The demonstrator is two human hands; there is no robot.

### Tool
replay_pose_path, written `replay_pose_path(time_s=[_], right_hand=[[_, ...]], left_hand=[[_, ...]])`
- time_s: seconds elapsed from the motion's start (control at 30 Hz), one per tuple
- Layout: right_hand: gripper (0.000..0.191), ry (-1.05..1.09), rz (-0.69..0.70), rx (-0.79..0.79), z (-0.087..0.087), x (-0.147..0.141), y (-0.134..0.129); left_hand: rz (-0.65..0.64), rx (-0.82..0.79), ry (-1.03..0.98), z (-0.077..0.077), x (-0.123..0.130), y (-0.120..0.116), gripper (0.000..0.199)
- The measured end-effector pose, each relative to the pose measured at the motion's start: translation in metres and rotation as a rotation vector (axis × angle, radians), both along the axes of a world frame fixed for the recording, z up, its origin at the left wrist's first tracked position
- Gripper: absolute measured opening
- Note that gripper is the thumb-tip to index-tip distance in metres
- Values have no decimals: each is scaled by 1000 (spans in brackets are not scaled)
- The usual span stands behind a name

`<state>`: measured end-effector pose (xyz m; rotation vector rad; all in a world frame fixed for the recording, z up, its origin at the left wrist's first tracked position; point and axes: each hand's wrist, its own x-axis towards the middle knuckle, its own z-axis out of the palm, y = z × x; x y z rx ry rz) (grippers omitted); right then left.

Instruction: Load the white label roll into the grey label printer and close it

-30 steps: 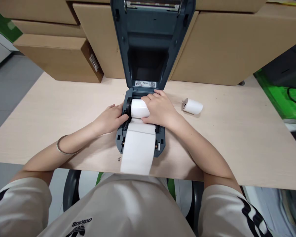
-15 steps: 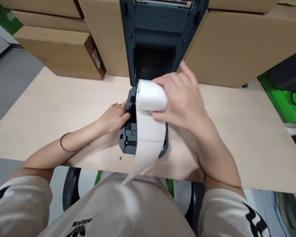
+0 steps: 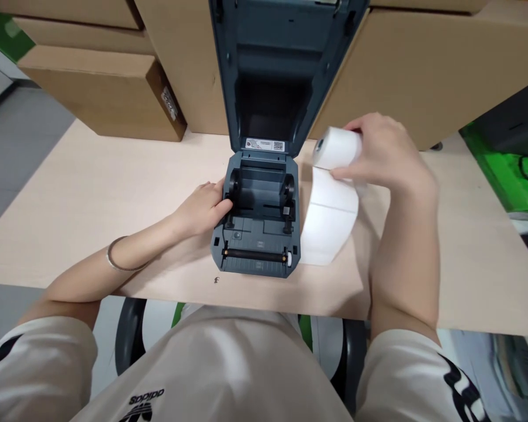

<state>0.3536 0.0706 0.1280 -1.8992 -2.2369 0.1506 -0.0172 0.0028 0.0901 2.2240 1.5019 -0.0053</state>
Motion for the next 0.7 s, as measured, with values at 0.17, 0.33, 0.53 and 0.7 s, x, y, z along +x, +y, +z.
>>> replay_pose_path(time_s=[0.17, 0.33, 0.53, 0.7], right_hand=[[62, -30, 130, -115, -39, -26, 22], [54, 22, 195, -171, -50, -36, 22], [58, 114, 19, -192, -25, 12, 14], [35, 64, -137, -355, -31, 49, 26]], left_hand=[[15, -1, 42, 3, 1, 0, 75], [1, 5, 39, 4, 0, -1, 74], [14, 17, 5, 4, 0, 0, 71], [21, 11, 11, 4, 0, -1, 71]])
